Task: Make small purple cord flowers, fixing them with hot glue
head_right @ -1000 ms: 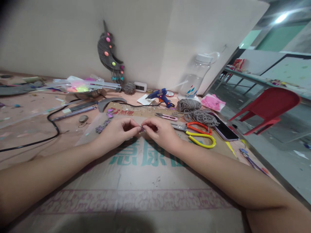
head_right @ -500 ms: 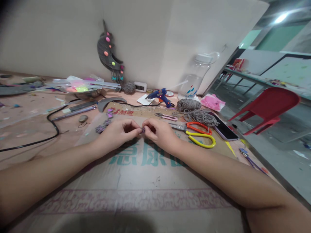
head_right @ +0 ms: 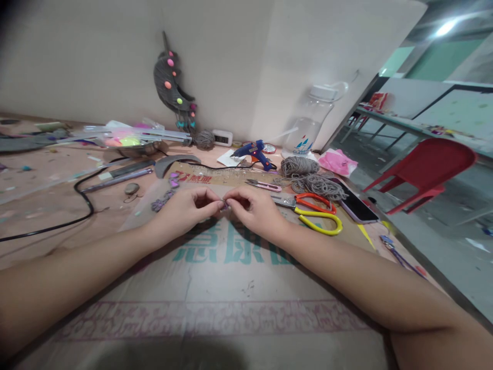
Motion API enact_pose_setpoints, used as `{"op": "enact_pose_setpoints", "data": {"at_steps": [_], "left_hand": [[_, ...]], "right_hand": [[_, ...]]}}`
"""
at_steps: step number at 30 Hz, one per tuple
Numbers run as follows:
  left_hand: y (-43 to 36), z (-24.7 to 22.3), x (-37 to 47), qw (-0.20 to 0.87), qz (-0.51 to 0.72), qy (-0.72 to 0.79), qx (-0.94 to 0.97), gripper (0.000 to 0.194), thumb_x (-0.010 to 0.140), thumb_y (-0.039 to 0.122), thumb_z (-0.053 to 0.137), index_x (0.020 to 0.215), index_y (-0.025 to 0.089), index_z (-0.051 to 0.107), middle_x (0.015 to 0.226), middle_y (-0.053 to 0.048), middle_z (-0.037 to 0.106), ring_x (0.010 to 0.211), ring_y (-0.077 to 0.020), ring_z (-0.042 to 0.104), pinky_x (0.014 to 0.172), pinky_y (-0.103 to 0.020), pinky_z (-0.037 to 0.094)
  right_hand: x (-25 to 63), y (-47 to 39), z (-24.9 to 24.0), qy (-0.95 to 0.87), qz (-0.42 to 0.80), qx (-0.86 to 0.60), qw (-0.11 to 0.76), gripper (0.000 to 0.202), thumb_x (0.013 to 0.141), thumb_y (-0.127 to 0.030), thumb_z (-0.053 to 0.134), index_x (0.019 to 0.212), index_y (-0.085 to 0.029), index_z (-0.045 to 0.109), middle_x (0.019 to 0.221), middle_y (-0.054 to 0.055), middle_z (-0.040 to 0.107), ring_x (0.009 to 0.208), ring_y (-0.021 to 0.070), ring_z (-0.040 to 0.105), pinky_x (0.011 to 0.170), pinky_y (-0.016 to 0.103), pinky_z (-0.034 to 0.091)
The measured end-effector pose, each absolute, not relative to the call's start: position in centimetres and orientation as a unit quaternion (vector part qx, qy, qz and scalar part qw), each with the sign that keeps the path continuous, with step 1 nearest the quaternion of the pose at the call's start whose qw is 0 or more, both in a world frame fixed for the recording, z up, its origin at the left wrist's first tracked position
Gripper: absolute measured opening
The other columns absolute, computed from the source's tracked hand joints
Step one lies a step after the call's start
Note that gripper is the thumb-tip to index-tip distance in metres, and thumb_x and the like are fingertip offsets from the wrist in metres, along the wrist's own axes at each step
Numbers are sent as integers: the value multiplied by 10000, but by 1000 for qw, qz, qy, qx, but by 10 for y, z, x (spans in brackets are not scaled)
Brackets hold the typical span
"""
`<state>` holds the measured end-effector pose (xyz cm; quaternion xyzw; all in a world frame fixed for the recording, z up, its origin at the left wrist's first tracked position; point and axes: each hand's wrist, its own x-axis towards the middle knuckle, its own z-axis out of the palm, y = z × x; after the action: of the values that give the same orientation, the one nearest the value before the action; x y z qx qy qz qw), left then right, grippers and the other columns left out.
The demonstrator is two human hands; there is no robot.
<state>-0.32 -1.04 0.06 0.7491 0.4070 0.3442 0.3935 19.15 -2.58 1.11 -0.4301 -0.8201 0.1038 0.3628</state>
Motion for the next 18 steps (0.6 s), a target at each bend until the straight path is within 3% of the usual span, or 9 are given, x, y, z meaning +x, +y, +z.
{"op": "enact_pose_setpoints", "data": {"at_steps": [10, 18], "left_hand": [[-11, -1, -3, 392, 334, 400, 758, 231, 838, 388, 590, 819, 181, 690, 798, -15, 724, 714, -150, 620, 656, -257, 446], [-11, 0, -3, 392, 337, 399, 757, 238, 835, 396, 583, 814, 180, 682, 796, -18, 718, 716, -156, 619, 661, -263, 446]], "right_hand": [[192, -24, 6, -835, 85, -436, 324, 85, 822, -164, 548, 809, -176, 630, 658, -6, 600, 596, 113, 518, 570, 229, 387], [187, -28, 6, -801, 152, -462, 348, 72, 835, -175, 525, 813, -192, 592, 612, -35, 579, 529, 93, 499, 525, 209, 393]]}}
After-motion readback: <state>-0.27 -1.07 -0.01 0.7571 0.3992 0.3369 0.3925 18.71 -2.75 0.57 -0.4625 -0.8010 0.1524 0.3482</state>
